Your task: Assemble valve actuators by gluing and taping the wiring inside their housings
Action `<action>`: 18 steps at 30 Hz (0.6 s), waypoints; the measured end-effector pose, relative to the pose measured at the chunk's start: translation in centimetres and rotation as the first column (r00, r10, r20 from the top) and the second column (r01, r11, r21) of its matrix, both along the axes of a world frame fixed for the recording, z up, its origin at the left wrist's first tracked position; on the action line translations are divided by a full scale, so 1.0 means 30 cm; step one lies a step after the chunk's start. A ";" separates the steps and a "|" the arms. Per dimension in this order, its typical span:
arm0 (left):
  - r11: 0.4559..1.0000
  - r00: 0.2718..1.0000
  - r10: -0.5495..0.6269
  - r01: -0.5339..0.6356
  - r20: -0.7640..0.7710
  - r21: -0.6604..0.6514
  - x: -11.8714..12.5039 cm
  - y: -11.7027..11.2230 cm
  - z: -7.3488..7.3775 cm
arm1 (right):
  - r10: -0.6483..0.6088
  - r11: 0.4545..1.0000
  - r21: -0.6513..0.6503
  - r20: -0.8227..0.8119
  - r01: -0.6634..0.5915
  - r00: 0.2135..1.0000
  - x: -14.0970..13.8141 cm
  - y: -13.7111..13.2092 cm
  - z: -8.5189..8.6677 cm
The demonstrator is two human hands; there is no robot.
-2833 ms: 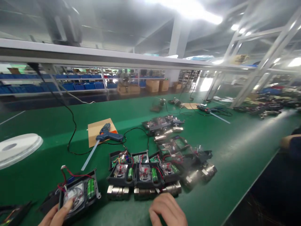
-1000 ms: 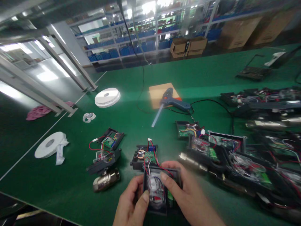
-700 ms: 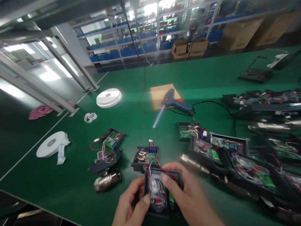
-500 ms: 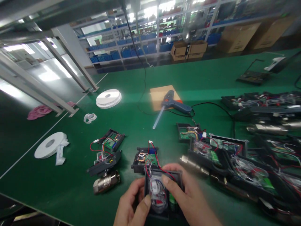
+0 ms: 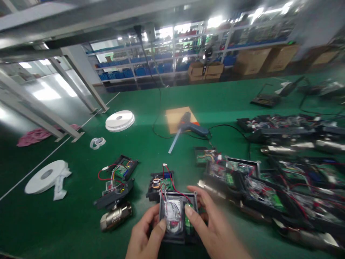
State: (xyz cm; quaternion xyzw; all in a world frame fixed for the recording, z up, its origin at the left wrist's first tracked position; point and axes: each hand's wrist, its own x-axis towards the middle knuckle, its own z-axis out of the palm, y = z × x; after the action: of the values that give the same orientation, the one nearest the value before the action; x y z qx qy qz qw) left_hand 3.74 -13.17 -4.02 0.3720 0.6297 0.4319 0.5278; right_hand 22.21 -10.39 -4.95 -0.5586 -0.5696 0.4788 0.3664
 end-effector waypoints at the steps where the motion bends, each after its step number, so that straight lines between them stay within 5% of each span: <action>1: 1.000 1.000 0.012 -0.012 -0.005 -0.010 -0.004 0.007 -0.005 | -0.038 0.990 0.137 0.069 0.028 0.997 0.031 -0.019 -0.003; 3: 0.999 0.999 0.030 -0.030 -0.013 -0.038 -0.015 0.029 -0.021 | -0.172 0.893 0.446 0.214 0.060 0.962 0.103 -0.053 0.006; 5: 0.997 0.998 0.054 -0.056 -0.024 -0.055 -0.026 0.062 -0.039 | -0.349 0.736 0.675 0.314 0.051 0.883 0.177 -0.070 0.032; 8: 0.991 0.993 0.119 -0.119 -0.003 -0.063 -0.026 0.131 -0.052 | -0.554 0.581 0.814 0.393 0.002 0.734 0.260 -0.057 0.070; 13: 0.994 0.992 0.111 -0.111 0.056 -0.008 0.016 0.252 -0.024 | -0.644 0.570 0.814 0.527 -0.112 0.554 0.299 -0.018 0.055; 18: 0.996 0.996 -0.070 0.067 0.047 0.060 0.070 0.336 0.009 | -0.724 0.500 0.866 0.427 -0.014 0.541 0.336 -0.080 0.023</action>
State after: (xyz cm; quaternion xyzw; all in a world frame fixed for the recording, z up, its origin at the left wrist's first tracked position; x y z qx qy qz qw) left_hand 5.84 -3.08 -3.75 0.3979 0.5905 0.4409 0.5465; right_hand 32.29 -12.79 -4.27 -0.5953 -0.6660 -0.2075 0.3988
